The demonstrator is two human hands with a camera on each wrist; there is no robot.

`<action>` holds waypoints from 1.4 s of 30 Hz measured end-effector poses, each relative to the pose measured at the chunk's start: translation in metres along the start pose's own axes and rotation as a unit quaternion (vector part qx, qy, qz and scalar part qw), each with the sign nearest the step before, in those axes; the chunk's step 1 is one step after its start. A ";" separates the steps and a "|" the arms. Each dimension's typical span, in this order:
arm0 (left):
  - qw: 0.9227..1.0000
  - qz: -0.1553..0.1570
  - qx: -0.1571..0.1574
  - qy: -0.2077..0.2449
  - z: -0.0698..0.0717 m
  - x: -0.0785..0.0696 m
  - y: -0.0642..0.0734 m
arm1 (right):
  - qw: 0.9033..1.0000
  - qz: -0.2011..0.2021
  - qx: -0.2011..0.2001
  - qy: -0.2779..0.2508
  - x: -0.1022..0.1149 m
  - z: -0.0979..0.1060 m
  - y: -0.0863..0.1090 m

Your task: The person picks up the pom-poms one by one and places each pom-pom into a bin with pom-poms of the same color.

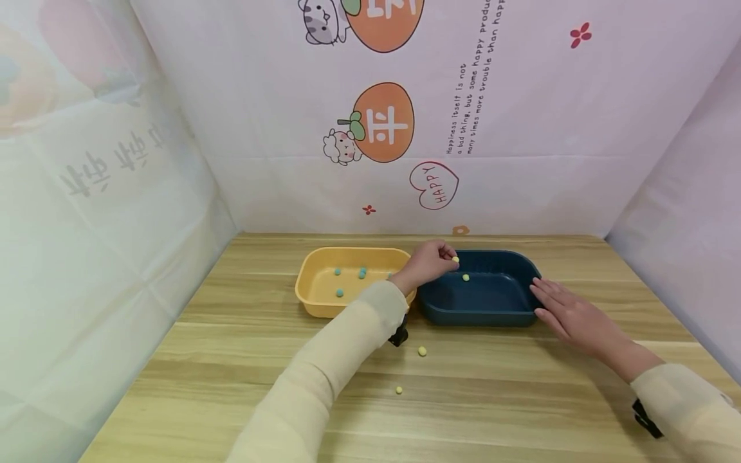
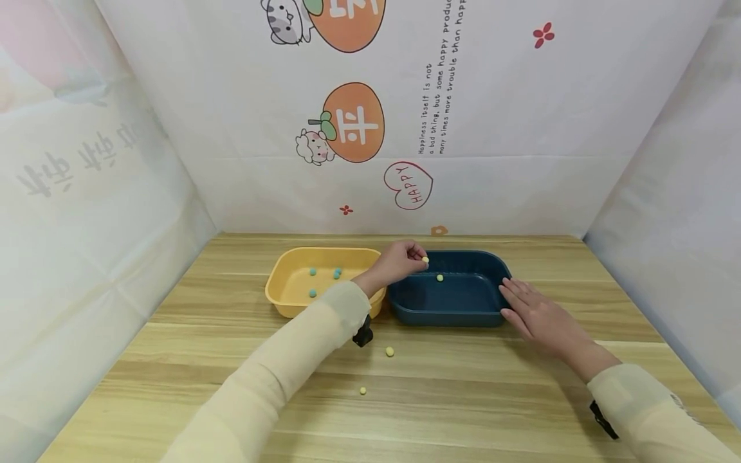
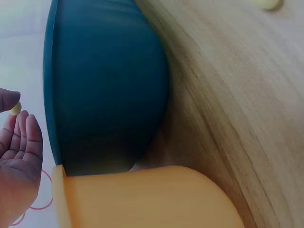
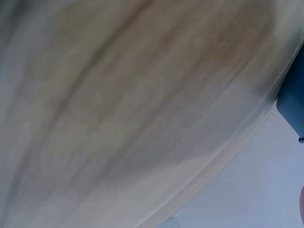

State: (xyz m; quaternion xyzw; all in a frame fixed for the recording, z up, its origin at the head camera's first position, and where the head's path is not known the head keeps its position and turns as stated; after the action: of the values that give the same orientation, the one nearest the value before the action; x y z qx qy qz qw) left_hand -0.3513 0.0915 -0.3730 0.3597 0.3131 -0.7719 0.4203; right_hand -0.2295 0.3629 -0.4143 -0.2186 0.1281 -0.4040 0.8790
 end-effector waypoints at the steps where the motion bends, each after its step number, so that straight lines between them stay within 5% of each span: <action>1: 1.000 0.003 -0.001 0.001 -0.001 0.001 -0.001 | 1.000 0.001 0.001 0.000 0.000 0.000 0.000; 42: 0.999 0.031 -0.004 -0.022 -0.008 0.013 -0.008 | 1.000 -0.010 0.020 0.004 0.003 0.003 -0.001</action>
State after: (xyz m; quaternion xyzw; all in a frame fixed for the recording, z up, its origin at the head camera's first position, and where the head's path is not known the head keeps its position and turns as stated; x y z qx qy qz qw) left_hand -0.3611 0.0958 -0.3861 0.3502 0.2953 -0.7652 0.4524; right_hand -0.2271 0.3603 -0.4113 -0.2012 0.1211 -0.4158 0.8786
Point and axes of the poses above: each hand's wrist, its own y-axis away from the middle knuckle, its own z-axis out of the back of the hand, x = y × z, the point moved 4 cm from there along -y, towards the middle knuckle
